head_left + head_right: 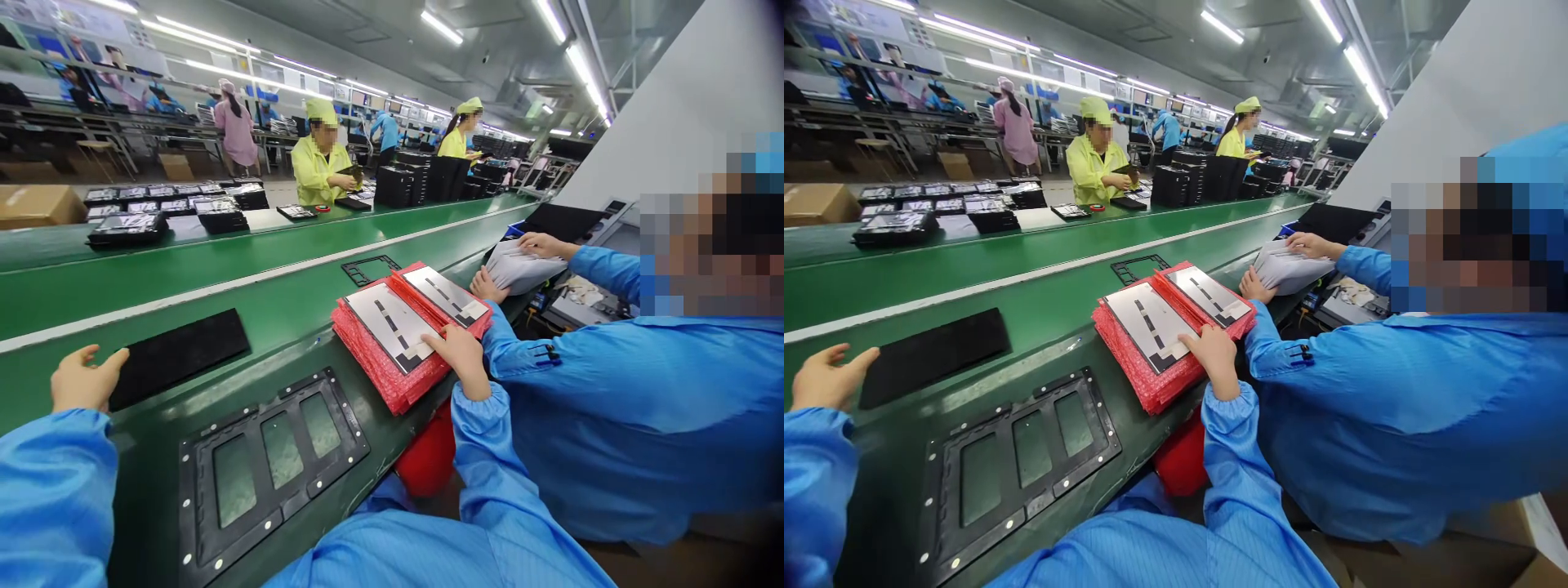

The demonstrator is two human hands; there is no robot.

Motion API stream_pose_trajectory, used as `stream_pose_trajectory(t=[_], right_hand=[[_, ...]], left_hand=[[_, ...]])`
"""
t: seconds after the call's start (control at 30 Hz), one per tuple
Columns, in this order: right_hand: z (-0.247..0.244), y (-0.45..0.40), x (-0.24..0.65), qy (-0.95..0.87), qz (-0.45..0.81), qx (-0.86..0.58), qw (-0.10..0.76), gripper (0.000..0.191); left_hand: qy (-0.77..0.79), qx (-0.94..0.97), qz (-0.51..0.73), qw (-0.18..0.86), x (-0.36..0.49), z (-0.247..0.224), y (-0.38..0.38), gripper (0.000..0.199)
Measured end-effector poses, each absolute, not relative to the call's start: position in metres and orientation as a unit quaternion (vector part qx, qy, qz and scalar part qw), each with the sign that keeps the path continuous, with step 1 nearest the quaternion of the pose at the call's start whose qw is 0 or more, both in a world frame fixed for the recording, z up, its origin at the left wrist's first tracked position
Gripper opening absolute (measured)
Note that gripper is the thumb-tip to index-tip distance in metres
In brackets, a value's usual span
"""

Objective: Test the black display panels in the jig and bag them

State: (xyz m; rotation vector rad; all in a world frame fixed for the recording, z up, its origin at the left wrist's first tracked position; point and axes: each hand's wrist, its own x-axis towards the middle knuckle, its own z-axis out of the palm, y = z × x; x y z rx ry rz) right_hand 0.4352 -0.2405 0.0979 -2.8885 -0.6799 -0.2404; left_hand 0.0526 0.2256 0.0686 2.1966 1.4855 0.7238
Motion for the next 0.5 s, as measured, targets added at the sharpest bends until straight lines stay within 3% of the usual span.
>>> stream_pose_trajectory(t=[0.07,0.3,0.5], right_hand=[[0.1,-0.24,0.441,-0.233,-0.06,-0.966,0.091,0.054],[0.099,-0.237,0.47,-0.242,0.02,-0.959,0.145,0.055],[0.092,-0.241,0.492,-0.263,0.053,-0.935,0.232,0.046]], left_hand=[[0.567,0.734,0.283,0.245,0.056,0.064,0.197,0.051],[0.384,0.8,0.277,0.369,0.06,0.046,0.067,0.054],[0.406,0.767,0.244,0.433,0.045,0.026,0.026,0.05]])
